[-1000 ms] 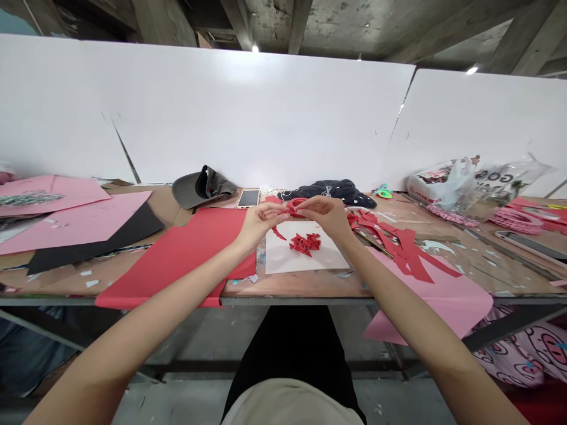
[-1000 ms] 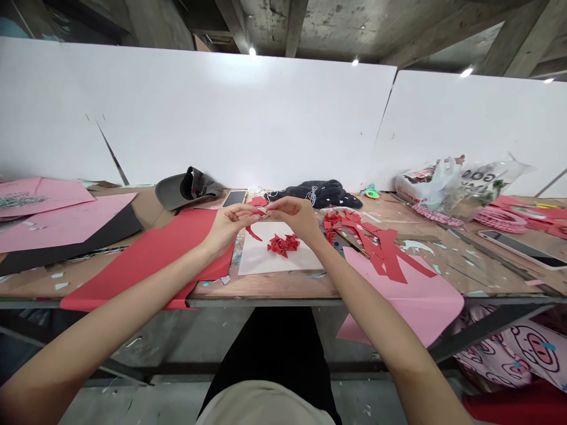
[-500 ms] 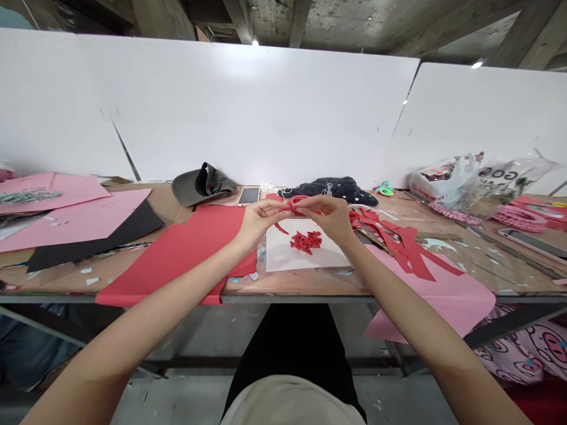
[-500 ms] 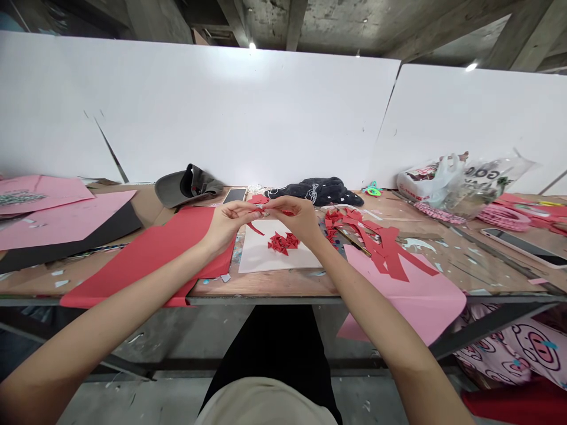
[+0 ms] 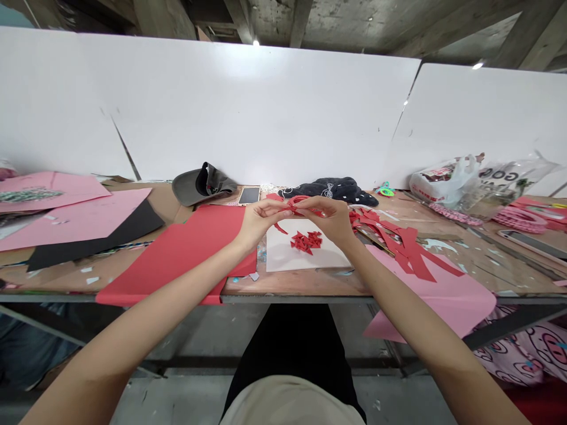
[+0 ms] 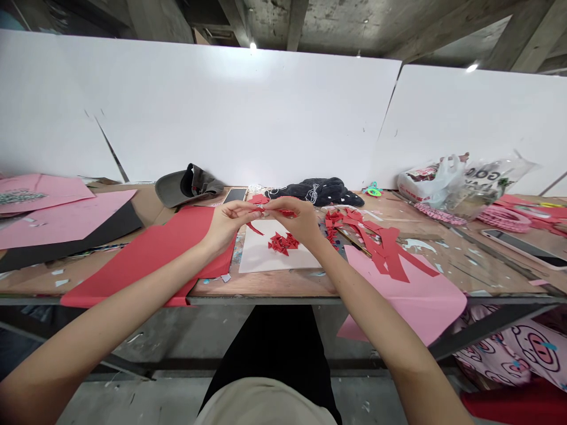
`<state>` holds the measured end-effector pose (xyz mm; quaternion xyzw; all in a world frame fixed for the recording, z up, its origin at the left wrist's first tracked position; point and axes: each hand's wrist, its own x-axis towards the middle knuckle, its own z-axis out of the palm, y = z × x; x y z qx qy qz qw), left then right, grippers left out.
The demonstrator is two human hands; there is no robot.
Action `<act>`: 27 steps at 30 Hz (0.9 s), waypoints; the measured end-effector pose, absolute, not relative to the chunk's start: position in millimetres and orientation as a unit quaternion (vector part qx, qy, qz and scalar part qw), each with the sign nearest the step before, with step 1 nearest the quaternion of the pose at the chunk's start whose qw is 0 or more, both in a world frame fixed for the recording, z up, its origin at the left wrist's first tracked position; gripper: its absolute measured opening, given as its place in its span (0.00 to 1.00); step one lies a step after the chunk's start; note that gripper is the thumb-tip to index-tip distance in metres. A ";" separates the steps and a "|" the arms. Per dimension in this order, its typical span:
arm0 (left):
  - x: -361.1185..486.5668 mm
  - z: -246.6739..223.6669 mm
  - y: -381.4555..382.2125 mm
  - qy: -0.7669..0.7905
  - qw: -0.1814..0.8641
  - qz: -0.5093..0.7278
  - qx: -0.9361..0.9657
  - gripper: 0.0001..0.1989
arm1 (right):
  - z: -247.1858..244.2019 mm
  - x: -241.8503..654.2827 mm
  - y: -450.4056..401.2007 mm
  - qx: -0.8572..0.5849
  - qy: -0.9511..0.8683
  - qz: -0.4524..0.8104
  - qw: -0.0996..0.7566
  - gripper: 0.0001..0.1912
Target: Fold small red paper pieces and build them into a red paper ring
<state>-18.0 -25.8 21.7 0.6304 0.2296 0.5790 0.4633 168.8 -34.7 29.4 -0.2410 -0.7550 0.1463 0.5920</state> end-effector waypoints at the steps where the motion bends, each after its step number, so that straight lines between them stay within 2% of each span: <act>1: -17.9 21.8 -26.3 0.232 0.461 0.579 0.631 0.16 | 29.4 169.1 -34.7 -0.241 -0.759 0.136 0.589 0.05; 10: -17.4 22.1 -28.8 0.239 0.443 0.587 0.634 0.15 | 31.2 170.0 -35.8 -0.212 -0.774 0.110 0.586 0.06; 15: -17.2 22.1 -29.6 0.240 0.445 0.588 0.632 0.14 | 32.4 169.4 -38.8 -0.252 -0.770 0.120 0.574 0.05; 27: -19.0 18.0 -26.7 0.252 0.445 0.580 0.634 0.15 | 29.1 163.4 -29.5 -0.293 -0.684 0.303 0.595 0.10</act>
